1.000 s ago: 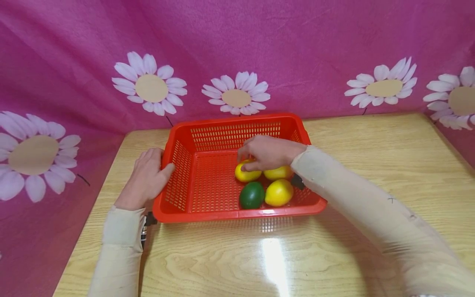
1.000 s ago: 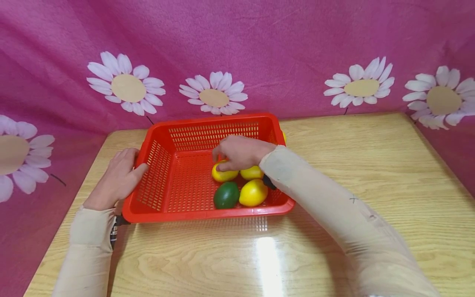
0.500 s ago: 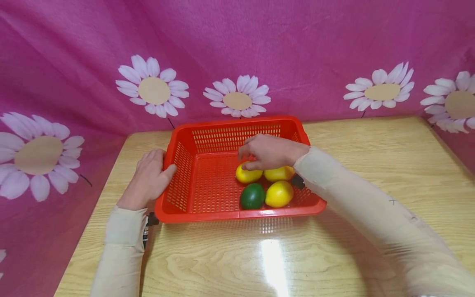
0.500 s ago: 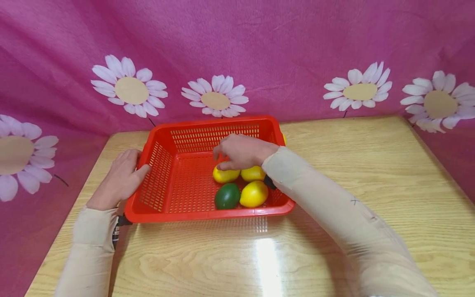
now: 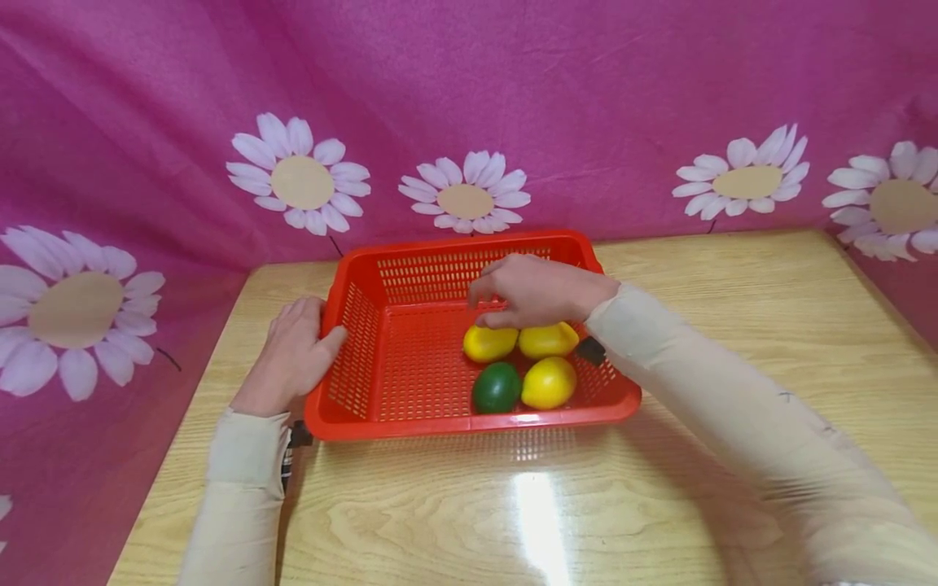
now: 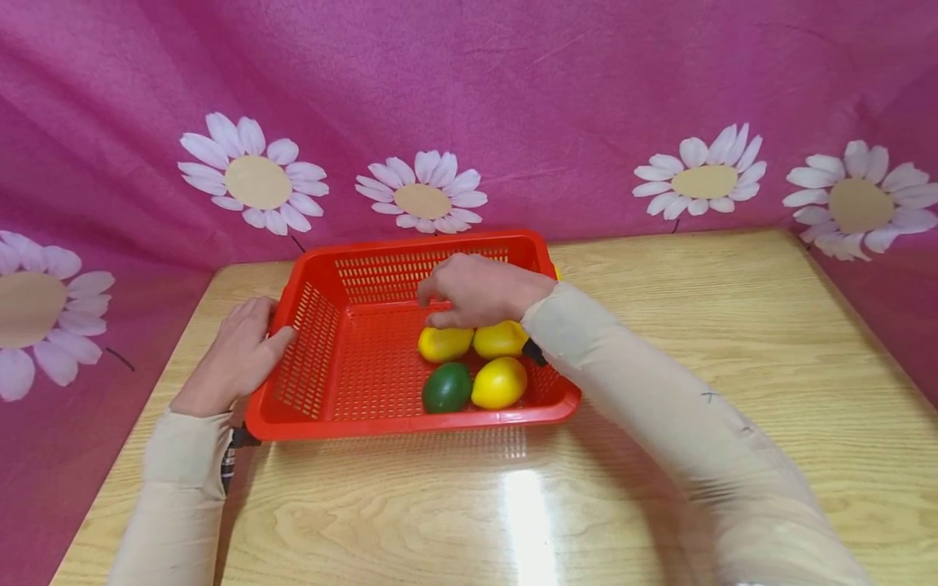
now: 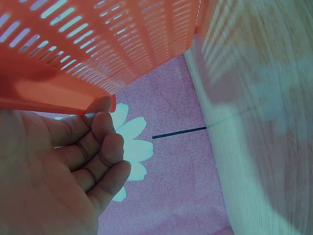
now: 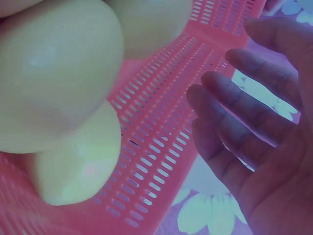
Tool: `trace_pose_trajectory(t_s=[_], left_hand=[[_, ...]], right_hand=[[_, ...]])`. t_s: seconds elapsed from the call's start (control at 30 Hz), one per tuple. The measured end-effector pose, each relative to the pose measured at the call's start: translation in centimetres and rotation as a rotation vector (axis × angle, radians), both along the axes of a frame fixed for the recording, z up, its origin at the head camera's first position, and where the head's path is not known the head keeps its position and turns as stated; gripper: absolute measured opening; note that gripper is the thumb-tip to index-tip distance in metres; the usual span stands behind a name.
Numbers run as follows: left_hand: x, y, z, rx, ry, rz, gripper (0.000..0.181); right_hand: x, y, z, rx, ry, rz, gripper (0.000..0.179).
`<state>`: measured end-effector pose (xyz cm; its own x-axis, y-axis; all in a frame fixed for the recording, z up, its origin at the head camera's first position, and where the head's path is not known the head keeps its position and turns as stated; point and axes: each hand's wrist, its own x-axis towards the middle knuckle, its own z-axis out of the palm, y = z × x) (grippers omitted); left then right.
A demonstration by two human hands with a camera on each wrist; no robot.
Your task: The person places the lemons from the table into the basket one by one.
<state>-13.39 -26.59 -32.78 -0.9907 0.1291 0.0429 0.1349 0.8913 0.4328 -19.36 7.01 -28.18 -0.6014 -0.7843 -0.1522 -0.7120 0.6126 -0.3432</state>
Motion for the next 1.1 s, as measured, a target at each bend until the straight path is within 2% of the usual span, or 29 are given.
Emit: trace_pose_trajectory(t_s=[0.1,0.43,0.77,1.1], left_hand=[[0.0,0.1,0.0,-0.001,0.005,0.000,0.038],[0.1,0.0,-0.1,-0.002,0.012,-0.004,0.037],[0.1,0.0,0.0,-0.008,0.014,-0.008,0.038],[0.2,0.2,0.0,-0.005,0.022,-0.010,0.038]], right_hand=[[0.1,0.2,0.4,-0.004,-0.001,-0.016,0.036],[0.3,0.9,1.7,-0.053,0.077,-0.004,0.032],[0.0,2.4,2.2,-0.089,0.154,-0.001,0.028],[-0.1,3.8,2.6,-0.118,0.138,-0.035,0.030]])
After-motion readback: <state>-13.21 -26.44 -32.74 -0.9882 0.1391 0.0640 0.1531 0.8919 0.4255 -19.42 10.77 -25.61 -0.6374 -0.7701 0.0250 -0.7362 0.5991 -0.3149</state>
